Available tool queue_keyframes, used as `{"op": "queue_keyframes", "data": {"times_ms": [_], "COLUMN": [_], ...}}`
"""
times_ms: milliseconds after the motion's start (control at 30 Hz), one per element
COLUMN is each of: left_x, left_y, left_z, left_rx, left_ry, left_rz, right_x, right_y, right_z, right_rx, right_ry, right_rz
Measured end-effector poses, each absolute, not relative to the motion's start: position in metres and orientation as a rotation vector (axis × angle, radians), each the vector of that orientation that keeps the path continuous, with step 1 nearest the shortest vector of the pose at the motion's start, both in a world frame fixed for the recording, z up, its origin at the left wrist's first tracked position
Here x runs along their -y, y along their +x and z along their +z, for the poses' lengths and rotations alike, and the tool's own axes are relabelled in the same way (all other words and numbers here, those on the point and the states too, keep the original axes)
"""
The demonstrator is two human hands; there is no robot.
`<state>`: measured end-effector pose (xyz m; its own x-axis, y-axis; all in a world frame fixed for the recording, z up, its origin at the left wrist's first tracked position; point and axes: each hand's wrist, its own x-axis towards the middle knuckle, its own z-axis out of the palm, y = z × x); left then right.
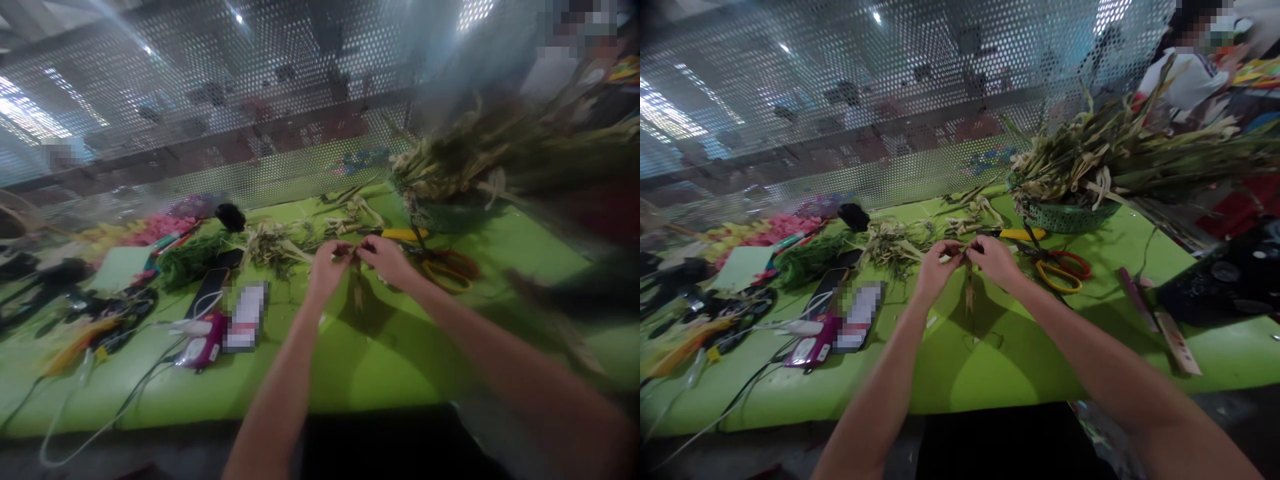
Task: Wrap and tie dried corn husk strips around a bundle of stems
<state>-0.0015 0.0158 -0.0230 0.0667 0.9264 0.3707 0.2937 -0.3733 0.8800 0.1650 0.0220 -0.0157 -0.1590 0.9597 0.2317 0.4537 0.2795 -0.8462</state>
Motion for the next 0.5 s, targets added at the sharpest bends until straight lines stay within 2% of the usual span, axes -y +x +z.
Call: {"op": "queue_keyframes", "data": {"times_ms": [333, 500], "left_x": [-0.0131, -0.0133], "left_y": [-0.0022, -0.0004], "left_z": [-0.0236, -0.0211], "left_rx": [-1.278, -1.267], "left_ry": [1.924, 1.8], "left_rz": [1.392, 1.384], "right_x": [-0.0222, -0.0241], "right_y": [0.165, 0.1672], "right_z": [-0.0139, -0.0132], "right_rx": [1.726, 1.727], "right_ry": [-1.276, -1.238], "right_rz": [0.855, 0.844]}}
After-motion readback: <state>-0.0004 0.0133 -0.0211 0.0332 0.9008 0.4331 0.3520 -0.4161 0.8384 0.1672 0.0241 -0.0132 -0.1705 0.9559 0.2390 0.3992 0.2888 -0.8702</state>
